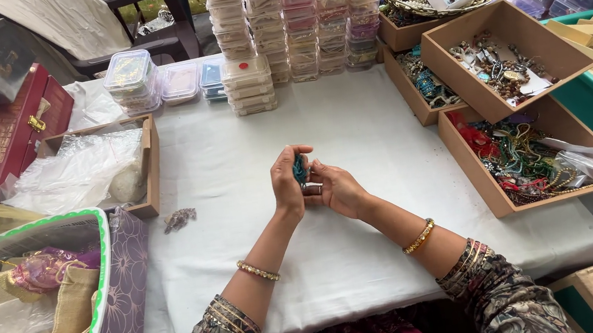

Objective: The person picks up a turquoise beaded bracelet from a box, places it into a small clear plastic bag, and then puts the bag into a beige cloth pouch. They then place the pouch into a small plastic container and stack it. Next, they pick up a green beaded bracelet, place it into a plastic bag, and put it into a beige cloth pouch.

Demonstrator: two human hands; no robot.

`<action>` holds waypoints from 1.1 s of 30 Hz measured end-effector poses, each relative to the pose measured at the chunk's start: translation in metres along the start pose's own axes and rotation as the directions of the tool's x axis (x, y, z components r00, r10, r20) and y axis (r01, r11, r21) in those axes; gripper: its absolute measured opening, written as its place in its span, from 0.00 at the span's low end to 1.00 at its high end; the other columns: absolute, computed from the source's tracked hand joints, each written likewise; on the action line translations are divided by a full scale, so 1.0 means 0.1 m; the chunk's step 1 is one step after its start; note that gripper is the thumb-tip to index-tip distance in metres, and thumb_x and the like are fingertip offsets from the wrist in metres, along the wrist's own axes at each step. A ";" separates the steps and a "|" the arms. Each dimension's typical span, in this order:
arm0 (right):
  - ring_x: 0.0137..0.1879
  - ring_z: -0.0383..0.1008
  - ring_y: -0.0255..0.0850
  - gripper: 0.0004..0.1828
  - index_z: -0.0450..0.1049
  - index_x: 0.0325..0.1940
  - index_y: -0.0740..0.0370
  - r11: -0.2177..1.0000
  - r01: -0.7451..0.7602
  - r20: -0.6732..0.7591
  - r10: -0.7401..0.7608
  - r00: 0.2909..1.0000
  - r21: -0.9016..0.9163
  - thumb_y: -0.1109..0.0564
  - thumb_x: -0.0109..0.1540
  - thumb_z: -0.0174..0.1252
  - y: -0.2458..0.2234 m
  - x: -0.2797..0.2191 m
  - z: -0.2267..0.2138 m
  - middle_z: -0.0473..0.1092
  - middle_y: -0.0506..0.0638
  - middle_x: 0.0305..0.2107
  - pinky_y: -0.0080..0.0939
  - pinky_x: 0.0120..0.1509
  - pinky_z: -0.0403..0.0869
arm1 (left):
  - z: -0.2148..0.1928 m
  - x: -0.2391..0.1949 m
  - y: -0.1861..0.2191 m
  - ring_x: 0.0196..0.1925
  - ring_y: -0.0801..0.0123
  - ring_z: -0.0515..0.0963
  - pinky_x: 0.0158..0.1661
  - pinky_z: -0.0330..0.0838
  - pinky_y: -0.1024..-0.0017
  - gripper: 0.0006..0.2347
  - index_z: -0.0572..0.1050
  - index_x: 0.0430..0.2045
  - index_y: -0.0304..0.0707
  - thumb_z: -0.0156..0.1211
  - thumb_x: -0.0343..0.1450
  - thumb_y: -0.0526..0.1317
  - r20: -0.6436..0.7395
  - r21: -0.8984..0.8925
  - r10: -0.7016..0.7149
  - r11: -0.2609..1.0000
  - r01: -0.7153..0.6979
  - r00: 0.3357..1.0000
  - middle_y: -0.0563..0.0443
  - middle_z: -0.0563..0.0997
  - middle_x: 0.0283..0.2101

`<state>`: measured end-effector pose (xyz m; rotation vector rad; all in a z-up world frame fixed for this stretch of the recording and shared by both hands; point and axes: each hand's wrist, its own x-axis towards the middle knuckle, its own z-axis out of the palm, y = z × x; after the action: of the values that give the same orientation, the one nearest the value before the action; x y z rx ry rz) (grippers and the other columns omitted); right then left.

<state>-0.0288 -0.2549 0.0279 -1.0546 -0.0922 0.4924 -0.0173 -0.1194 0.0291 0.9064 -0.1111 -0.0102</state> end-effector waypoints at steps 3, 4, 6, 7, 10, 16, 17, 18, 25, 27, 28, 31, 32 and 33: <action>0.53 0.75 0.43 0.26 0.63 0.61 0.65 0.999 -0.037 -0.037 0.038 0.999 0.023 0.42 0.73 0.34 -0.05 -0.04 0.09 0.70 0.54 0.51 0.48 0.58 0.76 | -0.03 0.01 -0.09 0.30 0.75 0.69 0.33 0.68 0.77 0.18 0.79 0.36 0.36 0.42 0.80 0.49 0.129 0.288 0.083 0.950 -0.118 0.988 0.57 0.72 0.27; 0.53 0.75 0.43 0.26 0.63 0.61 0.65 0.999 -0.036 -0.039 0.037 0.999 0.029 0.42 0.73 0.34 -0.01 -0.01 0.03 0.70 0.54 0.51 0.48 0.58 0.76 | -0.03 0.00 -0.10 0.30 0.75 0.69 0.33 0.68 0.77 0.18 0.79 0.36 0.36 0.42 0.80 0.49 0.131 0.292 0.078 0.950 -0.114 0.988 0.57 0.72 0.27; 0.51 0.74 0.40 0.25 0.65 0.64 0.60 0.998 0.017 -0.099 -0.011 0.995 0.063 0.45 0.72 0.34 0.07 0.05 -0.09 0.69 0.51 0.50 0.48 0.56 0.74 | -0.01 -0.01 -0.12 0.47 0.70 0.70 0.49 0.69 0.75 0.20 0.79 0.33 0.36 0.40 0.83 0.47 0.300 0.513 0.320 0.740 -0.435 0.899 0.55 0.77 0.38; 0.51 0.74 0.40 0.25 0.65 0.64 0.60 0.997 0.020 -0.100 -0.013 0.995 0.069 0.45 0.72 0.34 0.07 0.06 -0.10 0.69 0.51 0.50 0.48 0.56 0.74 | 0.00 -0.02 -0.10 0.47 0.70 0.70 0.49 0.69 0.75 0.20 0.79 0.33 0.36 0.40 0.83 0.47 0.304 0.516 0.316 0.739 -0.434 0.899 0.55 0.77 0.38; 0.50 0.74 0.41 0.26 0.65 0.64 0.66 0.993 0.051 -0.110 -0.039 0.993 0.106 0.45 0.74 0.35 0.03 0.03 -0.07 0.71 0.54 0.48 0.49 0.57 0.75 | 0.05 -0.05 -0.05 0.52 0.68 0.68 0.54 0.67 0.72 0.19 0.81 0.36 0.36 0.41 0.83 0.46 0.300 0.517 0.336 0.730 -0.448 0.893 0.54 0.76 0.44; 0.47 0.74 0.38 0.22 0.74 0.53 0.63 0.980 0.154 -0.217 -0.123 0.968 0.129 0.47 0.72 0.40 0.03 0.03 -0.11 0.72 0.51 0.40 0.41 0.53 0.75 | -0.15 0.09 -0.37 0.54 0.74 0.69 0.53 0.66 0.75 0.17 0.75 0.49 0.42 0.39 0.79 0.49 -0.113 0.277 0.069 0.960 -0.035 0.991 0.58 0.75 0.50; 0.46 0.71 0.36 0.17 0.73 0.48 0.63 0.958 0.271 -0.200 -0.248 0.948 0.098 0.50 0.73 0.43 0.08 0.08 -0.20 0.71 0.49 0.40 0.39 0.52 0.73 | -0.17 0.09 -0.44 0.50 0.72 0.70 0.52 0.69 0.72 0.19 0.75 0.50 0.41 0.38 0.80 0.51 -0.077 0.094 -0.114 0.988 0.121 0.991 0.55 0.75 0.47; 0.45 0.69 0.35 0.13 0.72 0.43 0.63 0.920 0.385 -0.178 -0.368 0.912 0.070 0.53 0.74 0.47 0.14 0.13 -0.29 0.71 0.47 0.40 0.36 0.50 0.72 | -0.19 0.10 -0.51 0.46 0.69 0.71 0.50 0.73 0.70 0.20 0.75 0.51 0.41 0.37 0.80 0.54 -0.007 -0.084 -0.284 0.956 0.282 0.959 0.52 0.75 0.44; 0.40 0.70 0.35 0.16 0.74 0.38 0.61 0.902 0.342 -0.108 -0.380 0.918 -0.265 0.52 0.73 0.46 0.06 0.01 -0.10 0.71 0.49 0.31 0.34 0.47 0.72 | 0.02 -0.04 -0.34 0.45 0.66 0.78 0.46 0.78 0.64 0.22 0.69 0.47 0.40 0.36 0.78 0.59 0.009 -0.144 -0.483 0.866 0.479 0.876 0.49 0.75 0.44; 0.46 0.71 0.34 0.14 0.76 0.41 0.65 0.750 0.471 0.046 -0.511 0.858 -0.464 0.55 0.72 0.48 0.08 0.03 -0.13 0.71 0.48 0.37 0.33 0.55 0.71 | -0.04 0.00 -0.39 0.47 0.68 0.79 0.45 0.78 0.64 0.21 0.69 0.47 0.41 0.34 0.77 0.57 -0.056 -0.179 -0.476 0.870 0.460 0.878 0.50 0.77 0.45; 0.46 0.71 0.34 0.14 0.76 0.41 0.65 0.750 0.469 0.048 -0.508 0.860 -0.466 0.55 0.72 0.48 0.05 0.00 -0.11 0.71 0.48 0.37 0.33 0.55 0.71 | -0.11 0.03 -0.47 0.47 0.68 0.79 0.45 0.78 0.64 0.21 0.69 0.47 0.41 0.34 0.77 0.57 -0.057 -0.183 -0.475 0.870 0.459 0.878 0.50 0.77 0.45; 0.48 0.73 0.35 0.14 0.77 0.42 0.65 0.577 0.507 0.077 -0.608 0.790 -0.641 0.55 0.71 0.49 -0.04 -0.05 -0.03 0.72 0.49 0.42 0.36 0.56 0.73 | -0.20 0.09 -0.52 0.41 0.65 0.78 0.40 0.74 0.63 0.22 0.71 0.44 0.38 0.36 0.80 0.57 -0.008 -0.199 -0.367 0.912 0.358 0.930 0.48 0.78 0.41; 0.47 0.73 0.36 0.14 0.77 0.44 0.64 0.632 0.461 -0.025 -0.606 0.795 -0.623 0.54 0.70 0.49 -0.07 -0.06 -0.01 0.70 0.48 0.45 0.38 0.53 0.74 | -0.14 0.07 -0.43 0.40 0.65 0.79 0.39 0.73 0.66 0.20 0.73 0.44 0.37 0.37 0.80 0.53 -0.051 -0.160 -0.357 0.925 0.345 0.933 0.47 0.79 0.40; 0.46 0.73 0.36 0.13 0.76 0.45 0.63 0.684 0.416 -0.128 -0.595 0.793 -0.599 0.53 0.69 0.48 -0.10 -0.07 0.01 0.68 0.47 0.48 0.40 0.49 0.75 | -0.07 0.05 -0.34 0.39 0.66 0.81 0.38 0.72 0.68 0.18 0.74 0.44 0.37 0.38 0.79 0.50 -0.092 -0.120 -0.345 0.935 0.333 0.934 0.46 0.81 0.40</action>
<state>-0.0315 -0.2609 0.0379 -1.5915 -0.2512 -0.2569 -0.0106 -0.1350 -0.0020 0.8119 0.1508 -0.2852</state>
